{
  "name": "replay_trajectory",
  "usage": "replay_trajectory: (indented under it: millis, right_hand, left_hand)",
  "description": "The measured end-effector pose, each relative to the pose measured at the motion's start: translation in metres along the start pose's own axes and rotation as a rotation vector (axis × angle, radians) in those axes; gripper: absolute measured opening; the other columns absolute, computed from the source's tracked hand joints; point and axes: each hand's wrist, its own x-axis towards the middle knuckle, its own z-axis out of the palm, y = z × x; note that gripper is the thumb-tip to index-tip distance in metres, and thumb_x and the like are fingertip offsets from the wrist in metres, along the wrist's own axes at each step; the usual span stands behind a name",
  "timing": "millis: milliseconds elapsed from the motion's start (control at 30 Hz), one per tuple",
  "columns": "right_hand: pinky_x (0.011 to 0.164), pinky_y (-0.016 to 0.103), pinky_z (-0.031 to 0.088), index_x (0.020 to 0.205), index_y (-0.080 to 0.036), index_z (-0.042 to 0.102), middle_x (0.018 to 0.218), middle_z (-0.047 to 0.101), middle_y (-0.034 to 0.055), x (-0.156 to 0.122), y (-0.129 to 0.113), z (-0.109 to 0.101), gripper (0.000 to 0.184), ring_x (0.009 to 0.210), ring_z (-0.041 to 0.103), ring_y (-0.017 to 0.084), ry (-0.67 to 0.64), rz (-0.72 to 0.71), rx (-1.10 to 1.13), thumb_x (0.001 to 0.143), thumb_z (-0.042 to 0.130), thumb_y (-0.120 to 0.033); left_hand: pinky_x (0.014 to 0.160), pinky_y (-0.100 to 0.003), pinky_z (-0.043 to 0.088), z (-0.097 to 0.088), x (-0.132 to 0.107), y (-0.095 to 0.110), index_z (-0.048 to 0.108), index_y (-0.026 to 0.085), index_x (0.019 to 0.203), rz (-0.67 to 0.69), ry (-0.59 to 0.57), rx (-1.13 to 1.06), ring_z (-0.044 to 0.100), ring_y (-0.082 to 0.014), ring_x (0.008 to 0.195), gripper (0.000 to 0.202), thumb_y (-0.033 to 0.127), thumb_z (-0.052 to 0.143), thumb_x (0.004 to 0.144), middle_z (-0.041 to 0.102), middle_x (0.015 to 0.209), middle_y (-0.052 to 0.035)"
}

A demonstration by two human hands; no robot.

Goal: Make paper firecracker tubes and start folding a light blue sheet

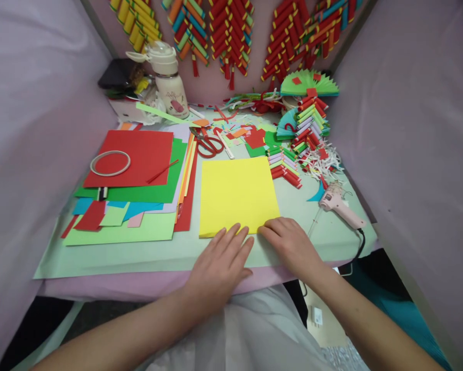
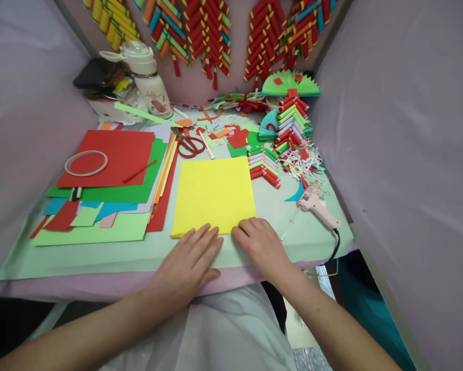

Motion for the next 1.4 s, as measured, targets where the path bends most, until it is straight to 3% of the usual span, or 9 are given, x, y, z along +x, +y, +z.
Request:
replay_trajectory:
  millis: [100, 200, 333, 467, 733, 967, 1400]
  right_hand:
    - [0.083, 0.036, 0.042, 0.109, -0.018, 0.062, 0.1, 0.062, 0.0094, -0.001, -0.001, 0.001, 0.022, 0.094, 0.053, 0.022, -0.001, 0.001, 0.005, 0.093, 0.048, -0.019]
    - [0.089, 0.04, 0.044, 0.116, -0.017, 0.06, 0.109, 0.062, 0.0118, -0.005, -0.006, 0.003, 0.028, 0.102, 0.053, 0.024, 0.05, 0.014, 0.005, 0.094, 0.045, -0.017]
    - [0.107, 0.044, 0.036, 0.131, -0.011, 0.052, 0.133, 0.054, 0.0135, -0.012, -0.023, 0.01, 0.04, 0.126, 0.043, 0.026, 0.137, -0.007, 0.041, 0.093, 0.044, -0.018]
    - [0.112, 0.044, 0.033, 0.139, -0.007, 0.044, 0.143, 0.046, 0.0133, -0.015, -0.037, 0.019, 0.053, 0.136, 0.034, 0.027, 0.087, -0.011, 0.078, 0.09, 0.048, -0.027]
    - [0.111, 0.045, 0.037, 0.14, -0.008, 0.043, 0.144, 0.045, 0.0149, -0.014, -0.035, 0.027, 0.061, 0.136, 0.035, 0.027, 0.076, 0.008, 0.099, 0.086, 0.054, -0.033]
    - [0.11, 0.044, 0.037, 0.137, -0.005, 0.046, 0.142, 0.047, 0.0144, -0.014, -0.037, 0.03, 0.057, 0.135, 0.037, 0.028, 0.094, 0.006, 0.058, 0.088, 0.051, -0.034]
    - [0.111, 0.043, 0.034, 0.138, -0.008, 0.045, 0.146, 0.043, 0.0114, -0.023, -0.032, 0.025, 0.054, 0.137, 0.035, 0.027, 0.092, 0.052, -0.019, 0.091, 0.05, -0.033]
  left_hand:
    - [0.114, -0.05, 0.023, 0.012, 0.0, 0.014, 0.036, 0.014, 0.145, -0.103, -0.139, -0.001, 0.022, -0.0314, 0.143, 0.08, 0.064, 0.051, 0.083, 0.031, 0.154, -0.0127]
    - [0.116, -0.052, 0.019, 0.019, -0.002, 0.015, 0.03, 0.014, 0.148, -0.156, -0.191, 0.011, 0.016, -0.0312, 0.145, 0.09, 0.07, 0.049, 0.08, 0.024, 0.156, -0.0136]
    - [0.117, -0.05, 0.015, 0.02, -0.004, 0.013, 0.028, 0.012, 0.148, -0.144, -0.179, 0.022, 0.013, -0.0287, 0.146, 0.087, 0.068, 0.044, 0.084, 0.02, 0.157, -0.0112]
    - [0.117, -0.049, 0.016, 0.02, -0.003, 0.013, 0.029, 0.013, 0.148, -0.152, -0.179, 0.014, 0.015, -0.028, 0.146, 0.085, 0.067, 0.043, 0.085, 0.022, 0.157, -0.0101]
    - [0.117, -0.05, 0.018, 0.021, -0.003, 0.014, 0.03, 0.013, 0.148, -0.155, -0.17, 0.014, 0.017, -0.0293, 0.145, 0.082, 0.064, 0.045, 0.085, 0.024, 0.156, -0.012]
    - [0.118, -0.047, 0.016, 0.02, -0.004, 0.014, 0.029, 0.011, 0.147, -0.166, -0.175, -0.003, 0.014, -0.0258, 0.146, 0.085, 0.069, 0.038, 0.086, 0.02, 0.157, -0.0096]
    - [0.115, -0.042, 0.024, 0.006, -0.026, -0.003, 0.034, 0.003, 0.143, -0.2, -0.122, 0.081, 0.026, -0.0309, 0.142, 0.098, 0.075, 0.045, 0.078, 0.031, 0.152, -0.0203]
